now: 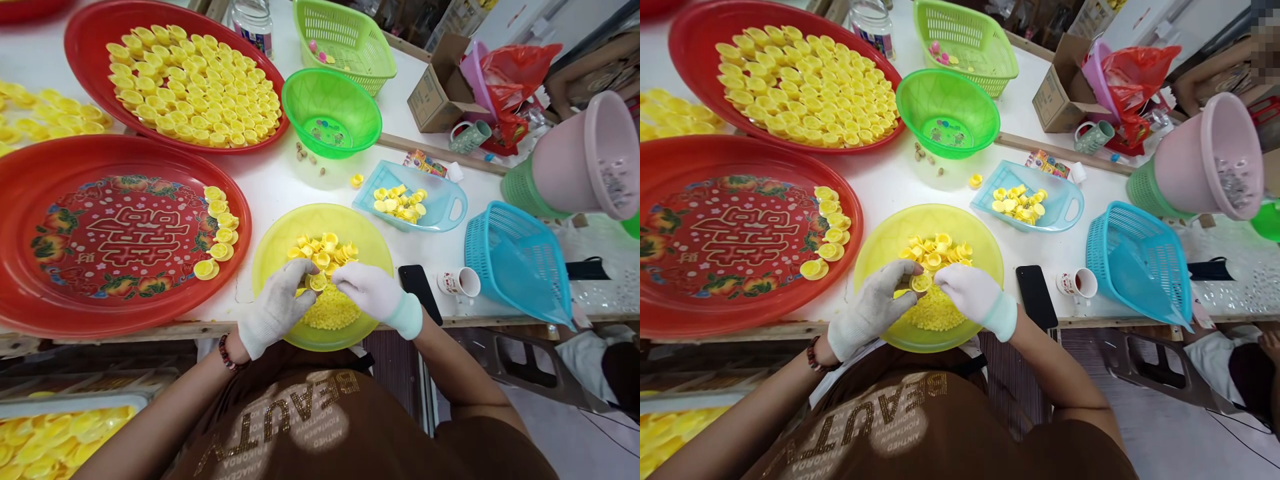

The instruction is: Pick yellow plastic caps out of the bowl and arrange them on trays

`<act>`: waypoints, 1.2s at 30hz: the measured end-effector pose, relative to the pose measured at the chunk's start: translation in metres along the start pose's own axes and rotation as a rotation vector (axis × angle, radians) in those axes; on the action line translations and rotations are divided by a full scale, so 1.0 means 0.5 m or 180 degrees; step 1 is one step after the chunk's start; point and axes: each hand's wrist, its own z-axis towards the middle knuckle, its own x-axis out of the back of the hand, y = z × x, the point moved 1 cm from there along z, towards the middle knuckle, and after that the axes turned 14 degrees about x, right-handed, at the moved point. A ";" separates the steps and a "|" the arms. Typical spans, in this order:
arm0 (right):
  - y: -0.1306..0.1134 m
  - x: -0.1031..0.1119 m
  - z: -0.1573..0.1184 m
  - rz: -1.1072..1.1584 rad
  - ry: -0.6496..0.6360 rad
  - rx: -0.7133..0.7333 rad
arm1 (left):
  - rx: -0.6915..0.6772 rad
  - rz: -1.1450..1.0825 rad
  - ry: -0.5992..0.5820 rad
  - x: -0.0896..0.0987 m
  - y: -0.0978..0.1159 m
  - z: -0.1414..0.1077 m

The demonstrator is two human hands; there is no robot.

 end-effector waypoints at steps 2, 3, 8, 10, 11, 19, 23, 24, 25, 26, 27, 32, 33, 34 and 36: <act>0.003 -0.007 -0.004 -0.0136 -0.0319 -0.0197 | -0.0115 0.0042 0.0067 0.000 0.000 -0.001; 0.002 -0.010 -0.003 -0.0167 -0.0293 -0.0313 | -0.0203 0.0097 0.0137 0.000 0.002 -0.002; -0.014 -0.016 0.027 0.0394 0.0374 -0.0756 | -0.0701 0.0364 0.0401 -0.005 0.018 -0.009; -0.015 -0.013 0.035 0.0853 0.0372 -0.0730 | -0.0801 0.0330 0.0480 -0.006 0.018 -0.011; -0.013 -0.009 0.035 0.1097 0.0354 -0.0715 | -0.0805 0.0284 0.0517 -0.006 0.016 -0.011; 0.001 -0.013 -0.001 0.0150 -0.0724 -0.0359 | -0.0448 0.0047 0.0643 0.042 -0.014 -0.031; -0.009 -0.051 0.015 -0.0586 -0.1199 -0.0529 | -0.0269 0.0635 0.1180 0.145 -0.037 -0.068; -0.012 -0.058 0.022 -0.0684 -0.1265 -0.0554 | -0.0128 0.0842 0.1377 0.175 -0.050 -0.078; -0.014 -0.063 0.029 -0.0784 -0.1330 -0.0567 | 0.0034 0.1054 0.1563 0.204 -0.066 -0.086; -0.016 -0.067 0.036 -0.0879 -0.1392 -0.0574 | 0.0204 0.1257 0.1676 0.230 -0.086 -0.092; -0.018 -0.070 0.043 -0.0961 -0.1451 -0.0574 | 0.0362 0.1426 0.1709 0.251 -0.108 -0.097; -0.019 -0.069 0.057 -0.1126 -0.1579 -0.0578 | 0.1008 0.1872 0.1033 0.284 -0.215 -0.087; -0.019 -0.068 0.057 -0.1131 -0.1573 -0.0595 | 0.1081 0.1926 0.0912 0.284 -0.227 -0.083; -0.019 -0.068 0.057 -0.1133 -0.1573 -0.0618 | 0.1118 0.1969 0.0799 0.283 -0.233 -0.081; -0.020 -0.069 0.057 -0.1140 -0.1578 -0.0662 | 0.1115 0.2021 0.0607 0.285 -0.230 -0.079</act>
